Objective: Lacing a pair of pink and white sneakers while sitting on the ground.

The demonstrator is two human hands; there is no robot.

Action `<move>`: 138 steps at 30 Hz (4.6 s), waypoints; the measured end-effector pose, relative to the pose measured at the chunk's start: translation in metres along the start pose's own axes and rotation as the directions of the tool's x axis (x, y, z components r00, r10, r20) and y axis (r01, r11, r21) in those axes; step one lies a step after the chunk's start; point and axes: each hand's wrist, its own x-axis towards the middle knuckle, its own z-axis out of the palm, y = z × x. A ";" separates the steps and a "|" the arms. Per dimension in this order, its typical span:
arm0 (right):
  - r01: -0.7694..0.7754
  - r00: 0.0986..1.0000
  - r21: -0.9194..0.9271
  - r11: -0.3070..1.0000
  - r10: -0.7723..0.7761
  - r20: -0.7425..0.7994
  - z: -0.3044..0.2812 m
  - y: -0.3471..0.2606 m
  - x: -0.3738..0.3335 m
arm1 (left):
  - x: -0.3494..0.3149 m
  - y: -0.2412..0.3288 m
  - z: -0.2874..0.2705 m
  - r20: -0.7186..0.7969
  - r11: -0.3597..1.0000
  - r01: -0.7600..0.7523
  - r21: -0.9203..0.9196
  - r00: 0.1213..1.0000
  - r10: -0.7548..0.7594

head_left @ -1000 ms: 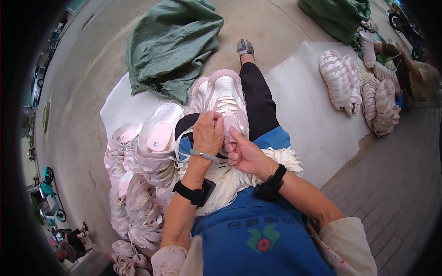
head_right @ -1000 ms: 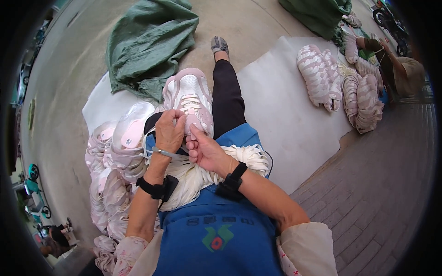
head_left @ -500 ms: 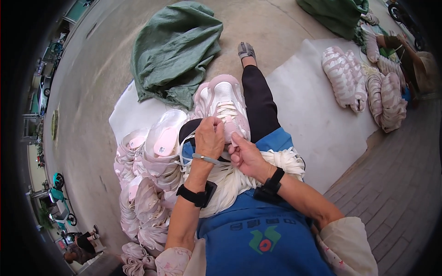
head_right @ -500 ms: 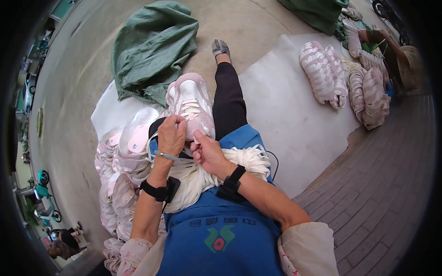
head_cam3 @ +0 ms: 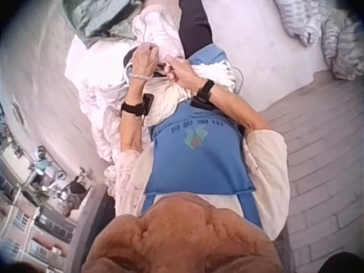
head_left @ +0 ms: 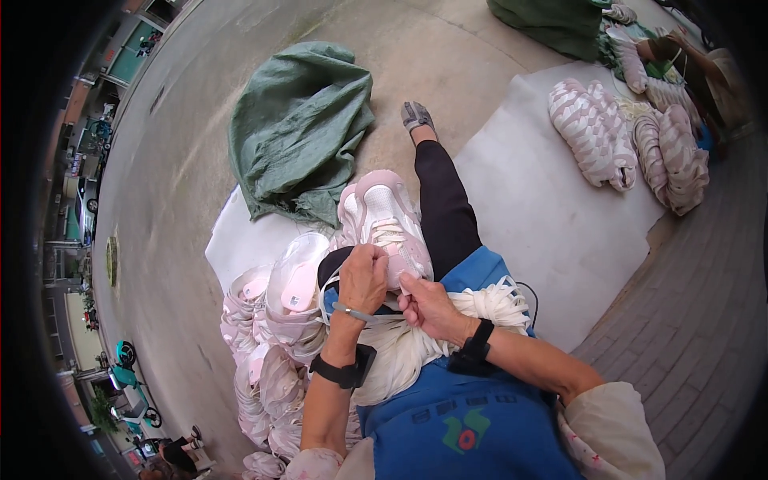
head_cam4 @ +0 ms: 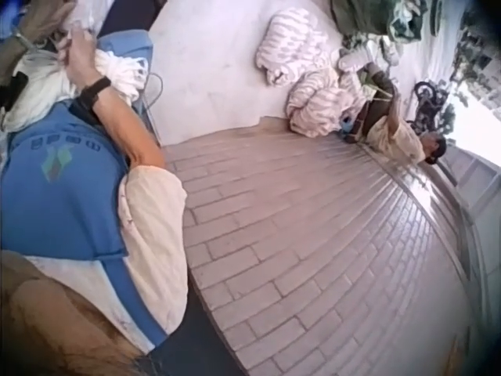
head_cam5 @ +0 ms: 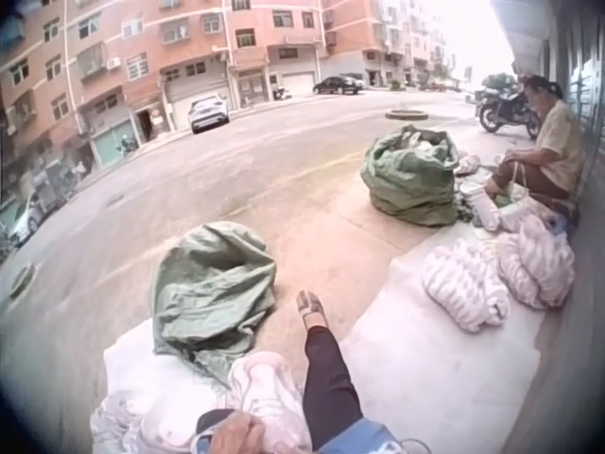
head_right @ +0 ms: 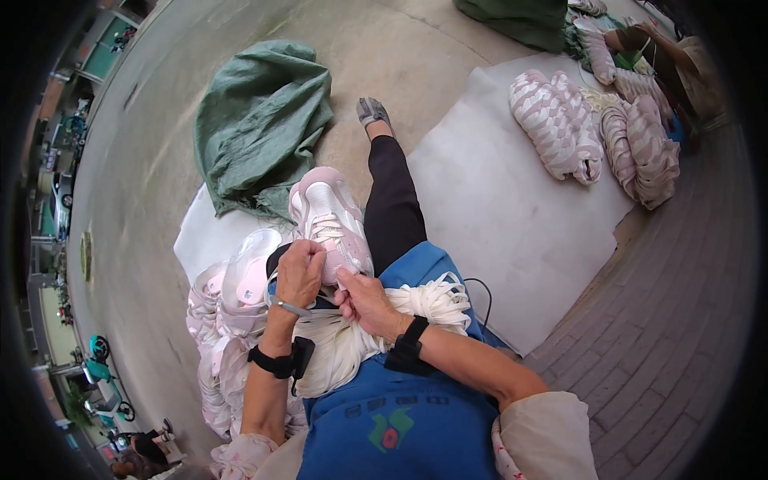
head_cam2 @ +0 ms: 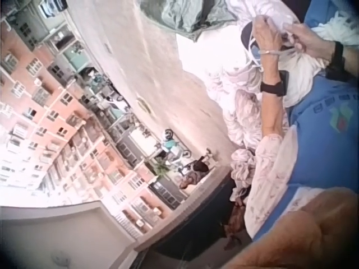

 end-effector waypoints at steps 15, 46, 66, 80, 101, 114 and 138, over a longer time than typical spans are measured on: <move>-0.052 0.999 0.030 0.998 0.052 -0.006 0.000 -0.002 0.006 | -0.003 0.002 0.012 -0.174 0.995 -0.053 -0.081 0.984 0.039; 0.423 0.747 -0.875 -0.235 -0.456 0.484 0.022 -0.104 -0.001 | -0.053 0.000 0.038 0.655 -0.487 0.463 -0.740 0.660 -0.367; 0.441 0.559 -0.697 -0.566 -0.434 0.706 0.021 -0.083 0.019 | -0.031 -0.005 0.034 0.693 -0.662 0.412 -0.626 0.684 -0.230; 0.427 0.551 -0.687 -0.588 -0.432 0.714 0.019 -0.088 0.024 | -0.018 0.007 0.035 0.693 -0.604 0.391 -0.694 0.588 -0.416; 0.270 0.932 -0.365 0.891 -0.147 0.330 0.021 -0.138 -0.008 | -0.048 0.010 0.040 0.608 -0.398 0.462 -0.792 0.652 -0.453; 0.597 0.696 -0.330 0.731 -0.677 -0.240 -0.223 -0.319 -0.093 | -0.052 0.014 0.029 0.594 -0.358 0.474 -0.804 0.649 -0.475; 0.563 0.700 -0.797 -0.216 -0.388 0.600 0.041 -0.107 0.024 | -0.027 -0.032 -0.025 0.157 0.939 0.310 -0.146 0.945 -0.288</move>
